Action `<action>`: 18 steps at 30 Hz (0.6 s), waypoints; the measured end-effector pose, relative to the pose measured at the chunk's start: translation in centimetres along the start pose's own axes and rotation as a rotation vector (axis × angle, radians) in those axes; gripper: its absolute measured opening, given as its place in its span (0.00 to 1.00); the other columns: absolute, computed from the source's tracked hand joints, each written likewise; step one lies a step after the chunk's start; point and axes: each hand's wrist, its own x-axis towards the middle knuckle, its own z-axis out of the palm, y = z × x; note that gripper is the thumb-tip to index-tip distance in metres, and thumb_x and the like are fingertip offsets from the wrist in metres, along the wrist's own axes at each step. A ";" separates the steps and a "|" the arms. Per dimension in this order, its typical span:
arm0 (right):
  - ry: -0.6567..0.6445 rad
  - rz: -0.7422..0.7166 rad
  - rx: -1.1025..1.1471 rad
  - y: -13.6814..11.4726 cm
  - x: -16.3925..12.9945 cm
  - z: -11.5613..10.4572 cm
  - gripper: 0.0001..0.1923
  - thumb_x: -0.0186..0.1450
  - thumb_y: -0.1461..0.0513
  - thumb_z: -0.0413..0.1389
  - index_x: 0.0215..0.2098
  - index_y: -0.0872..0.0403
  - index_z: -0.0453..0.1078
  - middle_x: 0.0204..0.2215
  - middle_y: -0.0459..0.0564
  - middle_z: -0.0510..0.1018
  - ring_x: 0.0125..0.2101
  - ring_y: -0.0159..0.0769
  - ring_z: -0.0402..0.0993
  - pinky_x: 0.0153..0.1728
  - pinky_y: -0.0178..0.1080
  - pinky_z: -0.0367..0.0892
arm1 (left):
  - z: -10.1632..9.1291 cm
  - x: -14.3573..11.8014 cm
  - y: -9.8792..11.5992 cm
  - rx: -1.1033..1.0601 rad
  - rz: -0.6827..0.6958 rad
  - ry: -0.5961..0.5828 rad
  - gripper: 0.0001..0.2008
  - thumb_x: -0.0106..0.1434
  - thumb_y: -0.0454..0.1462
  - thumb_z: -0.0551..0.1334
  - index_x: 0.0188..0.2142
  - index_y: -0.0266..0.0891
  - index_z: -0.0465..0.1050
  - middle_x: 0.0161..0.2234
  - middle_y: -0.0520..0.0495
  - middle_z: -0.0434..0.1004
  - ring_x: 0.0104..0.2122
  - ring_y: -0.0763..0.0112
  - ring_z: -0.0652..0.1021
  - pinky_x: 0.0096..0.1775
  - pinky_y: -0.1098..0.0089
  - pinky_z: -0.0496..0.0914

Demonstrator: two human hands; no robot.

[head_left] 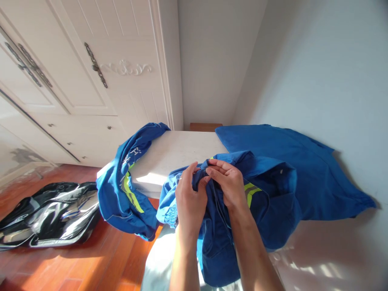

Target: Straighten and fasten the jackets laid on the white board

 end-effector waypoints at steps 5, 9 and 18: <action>0.007 -0.025 0.004 0.1 0.2 0.0 0.28 0.42 0.57 0.76 0.41 0.58 0.81 0.33 0.51 0.84 0.31 0.31 0.80 0.36 0.30 0.75 | 0.3 0.2 -0.1 0.011 -0.004 0.011 0.16 0.62 0.31 0.68 0.50 0.43 0.77 0.45 0.47 0.84 0.46 0.63 0.82 0.51 0.62 0.75; -0.022 -0.055 -0.028 0.0 0.7 -0.2 0.28 0.42 0.57 0.76 0.41 0.58 0.81 0.34 0.52 0.84 0.33 0.32 0.80 0.37 0.31 0.75 | 0.8 0.4 -0.5 -0.067 0.016 0.059 0.15 0.63 0.31 0.66 0.50 0.44 0.77 0.43 0.49 0.84 0.45 0.66 0.82 0.51 0.64 0.74; -0.149 -0.123 -0.143 0.7 1.1 -1.3 0.28 0.49 0.55 0.74 0.46 0.57 0.80 0.37 0.53 0.84 0.36 0.35 0.81 0.40 0.33 0.77 | 1.3 0.0 -0.6 -0.053 0.035 0.143 0.09 0.62 0.28 0.62 0.38 0.43 0.76 0.36 0.52 0.82 0.39 0.70 0.81 0.45 0.70 0.74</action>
